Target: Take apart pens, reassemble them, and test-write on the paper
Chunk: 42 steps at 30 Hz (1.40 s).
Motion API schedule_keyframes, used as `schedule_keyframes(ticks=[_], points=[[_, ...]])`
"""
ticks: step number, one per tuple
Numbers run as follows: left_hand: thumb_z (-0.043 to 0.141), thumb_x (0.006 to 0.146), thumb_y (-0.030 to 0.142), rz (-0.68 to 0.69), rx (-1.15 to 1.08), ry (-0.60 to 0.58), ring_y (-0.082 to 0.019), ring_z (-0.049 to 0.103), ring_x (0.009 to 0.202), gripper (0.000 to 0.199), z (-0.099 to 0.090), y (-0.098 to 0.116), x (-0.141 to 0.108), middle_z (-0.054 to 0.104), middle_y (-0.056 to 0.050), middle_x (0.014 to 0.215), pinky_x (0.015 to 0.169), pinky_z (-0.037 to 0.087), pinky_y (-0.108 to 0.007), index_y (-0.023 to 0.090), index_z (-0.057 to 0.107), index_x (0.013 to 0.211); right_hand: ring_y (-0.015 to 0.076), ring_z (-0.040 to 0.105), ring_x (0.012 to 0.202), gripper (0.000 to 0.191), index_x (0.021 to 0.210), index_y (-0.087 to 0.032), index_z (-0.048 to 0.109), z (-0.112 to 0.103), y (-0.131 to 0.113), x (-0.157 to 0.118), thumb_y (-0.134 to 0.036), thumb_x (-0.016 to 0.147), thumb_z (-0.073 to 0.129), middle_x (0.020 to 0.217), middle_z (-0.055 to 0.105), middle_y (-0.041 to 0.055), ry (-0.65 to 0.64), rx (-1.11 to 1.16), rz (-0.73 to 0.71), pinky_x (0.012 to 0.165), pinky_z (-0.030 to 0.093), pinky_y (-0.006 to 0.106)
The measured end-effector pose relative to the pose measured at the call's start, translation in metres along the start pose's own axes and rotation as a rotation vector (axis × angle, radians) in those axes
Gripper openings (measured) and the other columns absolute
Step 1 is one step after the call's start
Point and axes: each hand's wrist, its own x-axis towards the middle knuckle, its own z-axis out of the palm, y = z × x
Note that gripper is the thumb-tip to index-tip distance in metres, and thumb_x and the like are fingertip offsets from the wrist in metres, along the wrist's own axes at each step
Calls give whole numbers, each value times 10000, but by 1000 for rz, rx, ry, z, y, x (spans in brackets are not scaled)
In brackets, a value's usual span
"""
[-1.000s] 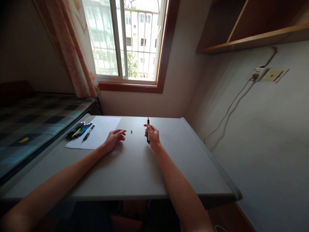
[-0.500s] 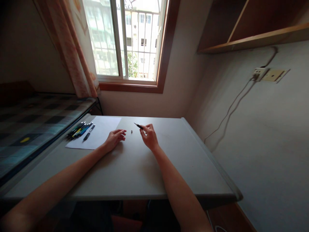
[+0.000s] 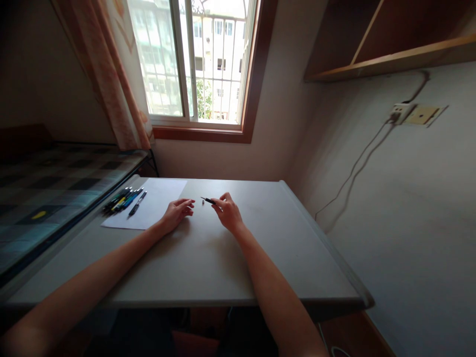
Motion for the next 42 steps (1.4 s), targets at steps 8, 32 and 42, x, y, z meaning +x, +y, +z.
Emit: schedule_keyframes(ticks=[8,32,42], points=[[716,633,349,0,5,10,-101,579,529,323,0,0,0,602,-25,689,550,470,-253,102,652,831,111,504,630,269,1042,-194,649,0,-4,4,-247,786,582,762,500,15,117,231,61,636,460,260],[641,739,398,461,607,-164,-157,633,698,365,14,6,-19,689,-76,852,627,515,-274,137,644,994,177,648,721,322,788,-169,600,9,-17,3,-312,560,777,790,689,45,-45,1134,349,701,524,342],[530,846,252,805,851,-164,-153,623,824,186,5,4,-13,663,-61,919,728,499,-278,194,655,972,126,595,638,424,913,-174,650,6,-16,3,-327,538,773,738,641,25,-84,915,422,579,477,260]])
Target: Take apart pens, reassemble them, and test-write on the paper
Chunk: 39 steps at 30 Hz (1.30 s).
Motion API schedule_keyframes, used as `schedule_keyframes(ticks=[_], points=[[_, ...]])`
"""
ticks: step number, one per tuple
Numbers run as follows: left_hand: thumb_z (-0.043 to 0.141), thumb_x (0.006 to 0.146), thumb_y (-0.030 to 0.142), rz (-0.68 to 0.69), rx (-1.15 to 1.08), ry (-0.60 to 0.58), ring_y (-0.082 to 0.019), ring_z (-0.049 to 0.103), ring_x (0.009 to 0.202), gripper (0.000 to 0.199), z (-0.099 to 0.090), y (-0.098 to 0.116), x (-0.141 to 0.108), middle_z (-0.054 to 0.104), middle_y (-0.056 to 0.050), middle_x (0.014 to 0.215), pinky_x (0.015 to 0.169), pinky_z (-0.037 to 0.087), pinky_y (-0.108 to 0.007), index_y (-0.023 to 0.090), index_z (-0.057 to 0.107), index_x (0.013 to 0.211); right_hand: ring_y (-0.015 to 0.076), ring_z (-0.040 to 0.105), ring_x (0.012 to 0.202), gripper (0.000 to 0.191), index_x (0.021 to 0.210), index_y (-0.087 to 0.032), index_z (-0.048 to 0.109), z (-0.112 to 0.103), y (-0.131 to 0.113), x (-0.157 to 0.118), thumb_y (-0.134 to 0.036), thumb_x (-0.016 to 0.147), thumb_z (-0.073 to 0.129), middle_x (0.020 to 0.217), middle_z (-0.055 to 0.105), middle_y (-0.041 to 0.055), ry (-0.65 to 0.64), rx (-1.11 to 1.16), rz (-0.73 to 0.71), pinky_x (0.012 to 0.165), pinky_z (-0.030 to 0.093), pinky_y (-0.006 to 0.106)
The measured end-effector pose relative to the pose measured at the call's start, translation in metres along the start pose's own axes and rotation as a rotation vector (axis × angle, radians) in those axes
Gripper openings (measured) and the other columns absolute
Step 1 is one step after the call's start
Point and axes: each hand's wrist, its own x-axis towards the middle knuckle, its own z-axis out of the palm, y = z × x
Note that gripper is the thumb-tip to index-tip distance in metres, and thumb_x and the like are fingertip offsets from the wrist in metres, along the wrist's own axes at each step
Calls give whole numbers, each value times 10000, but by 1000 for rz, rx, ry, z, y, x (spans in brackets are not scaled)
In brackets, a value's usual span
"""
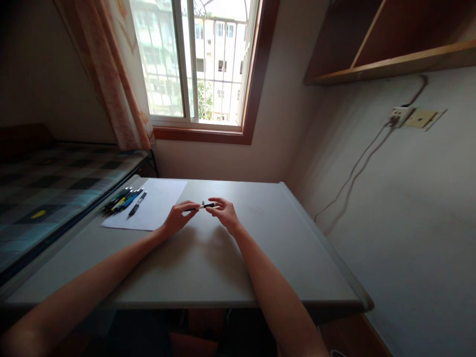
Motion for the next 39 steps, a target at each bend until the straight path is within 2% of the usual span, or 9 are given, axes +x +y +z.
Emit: schedule_keyframes(ticks=[3,8,12,16,19,23,26,32,39], points=[[528,845,247,-15,58,65,-161,622,849,170,-2,-5,1,661,-57,920,771,499,-300,197,657,943,121,591,664,460,963,-178,639,-7,-3,1,-347,552,759,807,637,40,76,-42,7,577,469,248],[514,845,240,-45,123,84,-168,619,861,171,-6,-12,0,658,-58,932,803,493,-321,197,655,931,123,583,628,358,858,-159,657,-12,0,5,-387,588,713,760,643,49,152,-152,10,539,459,240],[512,840,213,-47,198,44,-182,605,895,172,-7,-12,0,659,-64,949,835,470,-349,200,652,939,125,580,582,346,838,-157,669,-13,4,8,-409,602,690,704,643,46,177,-209,10,510,453,242],[491,851,201,-11,237,-10,-182,598,898,188,-8,-10,0,661,-60,947,829,461,-349,210,648,955,135,573,549,327,733,-148,674,-13,7,8,-450,608,677,618,629,39,161,-259,-22,496,443,252],[431,874,170,39,265,-63,-170,590,908,262,-9,-9,0,651,-60,996,820,454,-327,221,624,1044,137,556,526,307,692,-140,673,-12,7,8,-437,614,678,558,610,32,131,-306,-50,499,430,258],[362,863,78,165,336,-190,-177,562,961,404,-11,-7,0,629,-65,1080,840,422,-342,241,561,1176,134,551,522,276,692,-134,675,-9,8,6,-405,640,662,588,630,44,88,-361,-84,501,415,256],[371,845,53,191,396,-190,-188,545,965,425,-10,-5,-1,629,-63,1079,842,400,-359,243,566,1171,130,555,531,257,704,-135,678,-7,10,5,-387,669,643,621,644,48,60,-416,-109,519,421,254],[419,871,145,141,409,-139,-188,556,927,320,-8,-1,-1,646,-63,1026,821,395,-347,239,593,1122,136,586,590,217,746,-157,684,-5,9,2,-361,687,640,710,673,50,-7,-467,-151,573,454,262],[488,864,318,92,540,-113,-201,568,846,220,-8,8,-1,663,-66,917,779,362,-335,216,632,996,137,589,597,198,751,-163,684,-3,8,2,-346,704,625,693,664,43,3,-491,-165,579,457,261]])
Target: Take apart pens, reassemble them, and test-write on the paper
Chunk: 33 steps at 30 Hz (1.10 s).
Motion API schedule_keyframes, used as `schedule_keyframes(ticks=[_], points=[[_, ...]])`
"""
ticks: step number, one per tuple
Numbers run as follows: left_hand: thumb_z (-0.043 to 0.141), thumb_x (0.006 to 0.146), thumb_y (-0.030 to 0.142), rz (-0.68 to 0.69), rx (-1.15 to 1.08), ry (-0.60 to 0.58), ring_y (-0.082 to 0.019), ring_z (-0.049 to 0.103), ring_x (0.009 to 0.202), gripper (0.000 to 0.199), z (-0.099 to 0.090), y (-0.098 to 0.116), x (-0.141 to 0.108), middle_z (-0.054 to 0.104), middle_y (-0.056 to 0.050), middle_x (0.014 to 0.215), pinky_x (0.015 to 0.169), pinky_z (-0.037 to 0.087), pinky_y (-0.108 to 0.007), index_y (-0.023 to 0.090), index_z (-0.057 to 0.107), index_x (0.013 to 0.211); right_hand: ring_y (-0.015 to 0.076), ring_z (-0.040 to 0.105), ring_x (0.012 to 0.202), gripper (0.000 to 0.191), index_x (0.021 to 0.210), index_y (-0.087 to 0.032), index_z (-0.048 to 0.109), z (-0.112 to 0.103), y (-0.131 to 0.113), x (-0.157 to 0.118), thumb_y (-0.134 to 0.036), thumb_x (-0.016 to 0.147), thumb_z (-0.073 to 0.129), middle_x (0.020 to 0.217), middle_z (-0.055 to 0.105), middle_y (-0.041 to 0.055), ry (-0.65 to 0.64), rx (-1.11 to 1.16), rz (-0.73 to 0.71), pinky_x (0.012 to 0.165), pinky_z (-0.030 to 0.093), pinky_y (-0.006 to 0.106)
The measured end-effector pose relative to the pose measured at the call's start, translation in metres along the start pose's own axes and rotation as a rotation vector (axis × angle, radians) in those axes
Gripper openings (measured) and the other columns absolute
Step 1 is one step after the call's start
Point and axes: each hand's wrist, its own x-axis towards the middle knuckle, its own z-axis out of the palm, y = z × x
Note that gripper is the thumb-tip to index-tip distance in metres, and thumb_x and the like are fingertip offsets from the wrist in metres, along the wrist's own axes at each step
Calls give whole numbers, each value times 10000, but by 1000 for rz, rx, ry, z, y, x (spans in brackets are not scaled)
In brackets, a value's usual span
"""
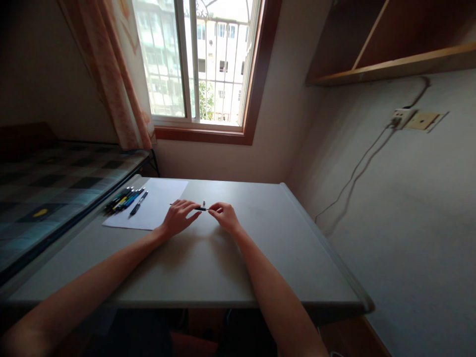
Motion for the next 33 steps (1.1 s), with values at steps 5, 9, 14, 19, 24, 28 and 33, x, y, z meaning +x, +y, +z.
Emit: schedule_keyframes(ticks=[5,9,14,19,24,28,33], points=[[538,822,436,-117,78,39,-199,577,756,255,-3,1,0,658,-61,784,730,341,-318,202,640,837,134,583,595,202,756,-164,685,-1,1,0,-349,710,618,693,661,40,0,-12,-9,570,453,256],[575,778,478,-195,91,67,-186,567,676,293,-4,0,0,640,-57,725,671,319,-304,192,629,748,134,582,599,205,757,-160,684,-1,1,0,-349,713,618,696,661,43,-5,-16,-6,575,452,257],[584,755,499,-222,138,70,-171,550,603,334,-3,2,0,606,-48,639,607,295,-291,183,610,651,133,579,598,215,756,-168,686,0,0,-1,-369,709,628,691,662,38,-27,-4,-23,577,454,259],[587,749,490,-224,173,70,-170,549,596,328,-3,4,0,604,-45,631,589,292,-285,184,607,631,131,578,598,225,757,-169,688,0,-1,-1,-381,706,635,684,660,37,-32,2,-34,585,456,261],[596,747,456,-231,137,75,-169,546,595,293,-3,4,0,601,-42,620,591,296,-283,186,616,633,132,573,586,232,749,-173,689,1,-1,-1,-394,711,630,681,660,37,-34,2,-43,580,452,262],[595,747,449,-223,162,69,-161,534,585,290,-3,3,0,595,-32,598,585,291,-277,190,612,618,130,568,583,238,760,-163,685,1,-1,-1,-388,728,613,684,659,40,-40,-16,-45,579,443,260],[584,750,468,-230,151,80,-153,520,573,321,-4,2,1,584,-28,578,571,284,-271,191,602,588,134,570,581,276,708,-152,671,0,1,0,-397,769,559,659,655,51,-49,-12,-41,561,427,252]])
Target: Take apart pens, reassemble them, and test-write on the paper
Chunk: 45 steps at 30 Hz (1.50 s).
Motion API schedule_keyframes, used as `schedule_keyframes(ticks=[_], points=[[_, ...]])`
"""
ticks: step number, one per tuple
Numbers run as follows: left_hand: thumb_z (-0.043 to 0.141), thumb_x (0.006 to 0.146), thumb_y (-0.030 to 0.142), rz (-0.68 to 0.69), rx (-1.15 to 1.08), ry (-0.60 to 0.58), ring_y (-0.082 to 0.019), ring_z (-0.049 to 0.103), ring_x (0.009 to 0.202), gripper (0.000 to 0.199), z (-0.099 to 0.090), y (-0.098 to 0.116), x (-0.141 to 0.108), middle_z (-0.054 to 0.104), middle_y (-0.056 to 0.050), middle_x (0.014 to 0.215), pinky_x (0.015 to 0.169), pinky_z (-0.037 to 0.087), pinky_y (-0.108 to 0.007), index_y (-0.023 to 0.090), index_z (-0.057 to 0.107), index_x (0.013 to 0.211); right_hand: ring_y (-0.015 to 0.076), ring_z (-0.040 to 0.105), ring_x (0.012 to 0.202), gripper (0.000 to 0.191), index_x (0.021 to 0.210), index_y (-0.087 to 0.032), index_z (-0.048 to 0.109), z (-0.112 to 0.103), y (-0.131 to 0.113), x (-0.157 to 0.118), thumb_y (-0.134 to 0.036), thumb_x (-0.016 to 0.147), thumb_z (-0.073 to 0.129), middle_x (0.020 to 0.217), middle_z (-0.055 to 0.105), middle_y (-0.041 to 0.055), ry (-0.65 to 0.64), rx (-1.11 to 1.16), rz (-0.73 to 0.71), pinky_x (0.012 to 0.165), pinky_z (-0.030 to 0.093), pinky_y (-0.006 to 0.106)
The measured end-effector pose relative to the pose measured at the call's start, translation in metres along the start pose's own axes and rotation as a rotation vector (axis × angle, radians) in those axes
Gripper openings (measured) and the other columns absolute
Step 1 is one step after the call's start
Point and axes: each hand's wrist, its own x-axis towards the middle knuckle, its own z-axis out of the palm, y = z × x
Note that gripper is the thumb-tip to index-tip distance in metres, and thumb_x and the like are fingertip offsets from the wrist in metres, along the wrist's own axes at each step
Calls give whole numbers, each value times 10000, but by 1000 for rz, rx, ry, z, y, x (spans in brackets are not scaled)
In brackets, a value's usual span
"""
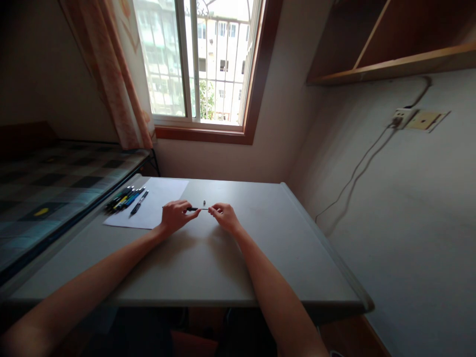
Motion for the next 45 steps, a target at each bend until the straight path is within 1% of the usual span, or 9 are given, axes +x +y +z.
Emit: schedule_keyframes(ticks=[4,11,18,21,24,31,37,41,45], points=[[577,751,478,-13,-33,0,-149,514,571,339,0,-2,0,580,-29,579,563,275,-267,189,603,576,135,577,582,301,680,-142,664,-1,0,1,-396,783,539,646,654,61,-2,28,-3,556,425,246],[547,764,495,-30,0,-7,-146,517,584,365,0,-2,1,591,-24,592,579,295,-266,186,591,574,125,569,578,247,753,-135,680,-2,-4,0,-369,716,612,666,651,47,35,25,48,555,427,243],[499,779,537,-88,-21,-13,-149,511,586,412,0,-1,1,570,-22,572,586,295,-265,188,573,571,118,560,570,284,767,-141,676,-2,-3,2,-386,625,694,664,643,33,83,302,107,527,440,246],[491,780,541,-97,-24,-28,-148,510,591,414,0,-1,1,570,-22,579,593,299,-263,189,571,578,126,577,594,280,745,-144,668,-3,-4,3,-373,593,720,651,635,24,119,414,144,553,463,259],[496,779,527,-98,-31,-37,-147,509,596,400,-1,-2,1,573,-22,585,595,299,-260,187,574,584,132,590,606,275,726,-144,659,-3,-4,3,-367,582,731,641,631,19,133,481,164,577,480,274],[491,789,532,-85,-21,-32,-135,507,586,411,-1,-2,1,565,-13,583,595,305,-256,184,558,582,130,592,613,310,781,-146,663,-1,-5,2,-368,578,739,673,638,23,102,465,169,576,476,273],[501,783,523,-83,-18,-23,-136,500,577,399,-1,-2,1,566,-13,574,578,302,-253,188,570,576,121,572,605,289,751,-147,665,-2,-6,1,-360,570,738,676,642,27,68,431,194,554,443,255],[495,784,529,-102,-30,-22,-136,503,574,401,0,-2,0,565,-13,578,575,300,-253,189,567,584,125,576,619,265,739,-153,662,-2,-7,0,-343,569,734,670,638,21,78,471,203,584,456,268],[473,791,549,-127,-32,-26,-138,508,577,418,1,-2,0,570,-12,591,574,295,-256,190,553,594,125,577,634,236,733,-162,658,-3,-5,1,-309,564,733,661,629,9,100,560,225,616,463,275]])
